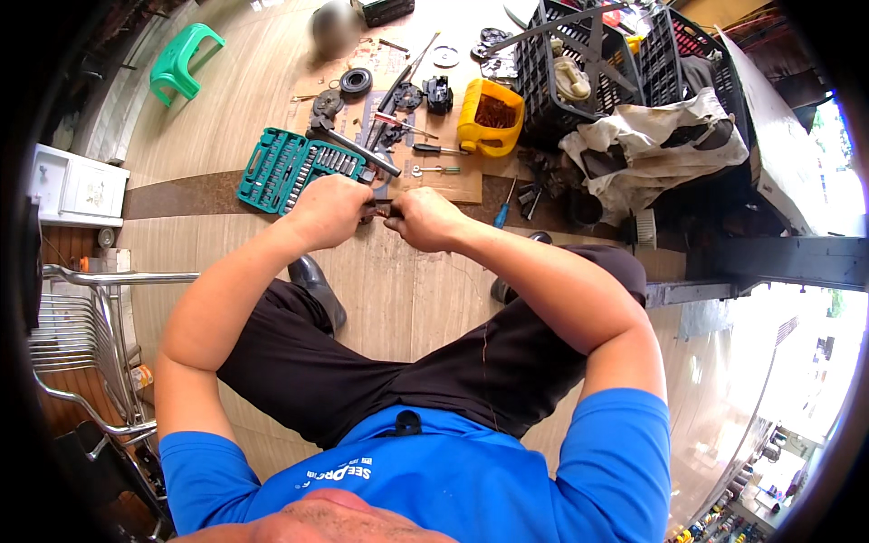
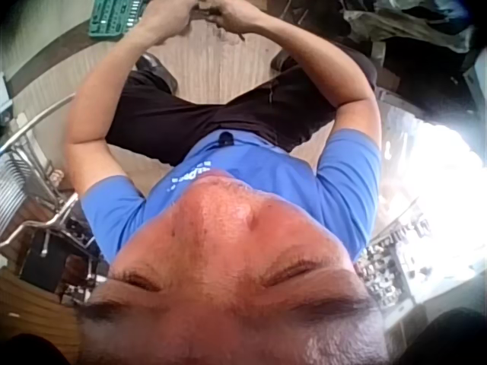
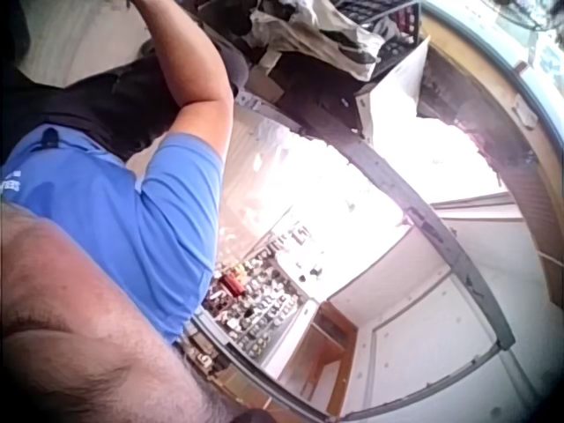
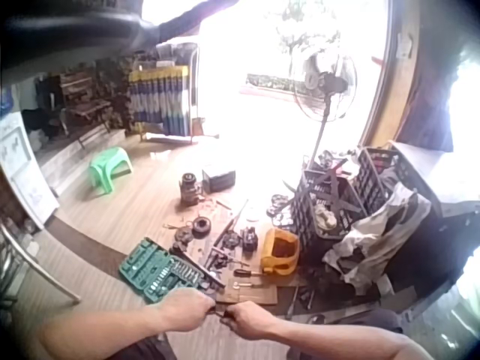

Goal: The person disassembles and handles the internal components of an electric motor while sitting on the floor, using pliers and a screwdriver to manipulate wires and parts.

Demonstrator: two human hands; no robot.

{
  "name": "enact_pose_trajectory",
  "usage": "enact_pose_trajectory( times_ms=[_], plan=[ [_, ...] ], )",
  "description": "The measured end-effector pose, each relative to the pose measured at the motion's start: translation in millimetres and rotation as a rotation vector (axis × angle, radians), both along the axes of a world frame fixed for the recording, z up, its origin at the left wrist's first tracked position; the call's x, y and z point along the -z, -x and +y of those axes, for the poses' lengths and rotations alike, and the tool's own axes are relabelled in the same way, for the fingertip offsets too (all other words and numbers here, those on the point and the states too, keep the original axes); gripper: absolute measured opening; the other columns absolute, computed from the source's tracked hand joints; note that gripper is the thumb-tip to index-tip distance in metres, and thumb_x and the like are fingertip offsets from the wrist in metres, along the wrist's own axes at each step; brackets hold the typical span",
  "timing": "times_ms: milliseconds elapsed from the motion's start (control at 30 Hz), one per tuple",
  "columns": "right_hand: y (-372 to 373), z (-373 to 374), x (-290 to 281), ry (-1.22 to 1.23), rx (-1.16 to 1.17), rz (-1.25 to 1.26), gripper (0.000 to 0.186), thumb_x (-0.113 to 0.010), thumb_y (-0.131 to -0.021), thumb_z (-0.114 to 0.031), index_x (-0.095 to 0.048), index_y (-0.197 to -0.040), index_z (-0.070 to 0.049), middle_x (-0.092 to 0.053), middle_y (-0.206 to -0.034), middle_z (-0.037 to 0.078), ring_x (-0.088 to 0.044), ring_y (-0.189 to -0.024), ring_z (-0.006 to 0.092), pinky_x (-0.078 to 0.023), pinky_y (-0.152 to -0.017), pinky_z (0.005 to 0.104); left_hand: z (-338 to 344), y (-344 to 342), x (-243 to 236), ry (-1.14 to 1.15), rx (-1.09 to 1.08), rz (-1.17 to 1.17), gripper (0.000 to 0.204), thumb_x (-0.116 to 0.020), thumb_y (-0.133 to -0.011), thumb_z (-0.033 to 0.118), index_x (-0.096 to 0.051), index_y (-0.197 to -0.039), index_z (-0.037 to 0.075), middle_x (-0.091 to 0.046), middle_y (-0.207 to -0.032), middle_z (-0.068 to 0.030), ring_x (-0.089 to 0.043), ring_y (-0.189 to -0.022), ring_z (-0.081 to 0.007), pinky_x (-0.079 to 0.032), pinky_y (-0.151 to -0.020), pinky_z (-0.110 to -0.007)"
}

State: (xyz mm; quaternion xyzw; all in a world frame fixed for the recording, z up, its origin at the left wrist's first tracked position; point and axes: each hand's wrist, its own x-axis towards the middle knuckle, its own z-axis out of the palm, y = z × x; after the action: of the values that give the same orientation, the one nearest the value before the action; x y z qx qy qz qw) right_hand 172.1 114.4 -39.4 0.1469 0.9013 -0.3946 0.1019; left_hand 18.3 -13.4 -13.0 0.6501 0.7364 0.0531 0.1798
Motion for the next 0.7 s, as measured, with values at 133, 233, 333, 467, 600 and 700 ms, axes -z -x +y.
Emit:
enact_pose_trajectory(
  times_ms=[133,233,333,467,600,700],
  plan=[
    [0.1,-1.0,-3.8,-0.003,0.014,-0.045,0.024,-0.064,-0.087,-0.023,-0.069,-0.086,0.0,-0.066,-0.084,0.025,-0.064,-0.086,0.0416,-0.05,-0.078,0.0483,1.6,-3.5,-3.2,0.039,0.015,0.04,0.009,-0.064,-0.081,0.013,-0.067,-0.085,0.005,-0.067,-0.081,-0.017,-0.066,-0.083,-0.0358,-0.051,-0.073,-0.048],
    [-1.2,2.6,-2.8,-0.022,0.032,-0.031,0.023,-0.064,-0.088,-0.022,-0.069,-0.089,0.0,-0.066,-0.086,0.024,-0.064,-0.086,0.041,-0.05,-0.078,0.0475,3.2,-4.4,-3.0,-0.001,0.017,0.046,0.011,-0.064,-0.082,0.014,-0.067,-0.087,0.005,-0.067,-0.083,-0.0171,-0.065,-0.084,-0.0364,-0.051,-0.074,-0.047],
    [-1.2,8.2,-6.4,-0.037,0.064,0.017,0.022,-0.065,-0.088,-0.022,-0.069,-0.093,-0.001,-0.067,-0.088,0.024,-0.064,-0.087,0.0399,-0.05,-0.078,0.0462,0.7,2.2,10.3,-0.174,-0.096,-0.161,0.015,-0.066,-0.083,0.016,-0.067,-0.092,0.004,-0.068,-0.087,-0.0175,-0.065,-0.087,-0.0372,-0.051,-0.076,-0.046],
    [-2.3,15.6,-4.1,-0.096,0.121,0.125,0.025,-0.066,-0.089,-0.022,-0.067,-0.095,0.003,-0.067,-0.079,0.022,-0.066,-0.076,0.0363,-0.051,-0.072,0.0422,-1.2,12.4,16.1,-0.136,-0.148,-0.14,0.035,-0.066,-0.087,0.024,-0.061,-0.115,0.005,-0.067,-0.1,-0.0199,-0.064,-0.095,-0.0371,-0.051,-0.082,-0.044],
    [-10.1,50.4,31.9,-0.131,0.272,-0.09,0.03,-0.065,-0.089,-0.027,-0.068,-0.092,0.003,-0.067,-0.092,0.026,-0.064,-0.092,0.0413,-0.051,-0.081,0.0453,-4.1,18.6,2.5,0.205,-0.014,-0.079,0.04,-0.066,-0.088,0.028,-0.058,-0.12,0.004,-0.066,-0.107,-0.0202,-0.063,-0.103,-0.0355,-0.05,-0.088,-0.044],
    [-41.8,83.2,92.7,-0.294,0.307,-0.283,0.034,-0.066,-0.088,-0.031,-0.069,-0.089,0.002,-0.067,-0.085,0.025,-0.066,-0.084,0.0385,-0.052,-0.076,0.0446,-0.4,12.0,-3.8,0.379,0.046,-0.053,0.036,-0.066,-0.089,0.028,-0.061,-0.112,0.002,-0.067,-0.106,-0.019,-0.063,-0.103,-0.035,-0.05,-0.088,-0.044]
  ],
)
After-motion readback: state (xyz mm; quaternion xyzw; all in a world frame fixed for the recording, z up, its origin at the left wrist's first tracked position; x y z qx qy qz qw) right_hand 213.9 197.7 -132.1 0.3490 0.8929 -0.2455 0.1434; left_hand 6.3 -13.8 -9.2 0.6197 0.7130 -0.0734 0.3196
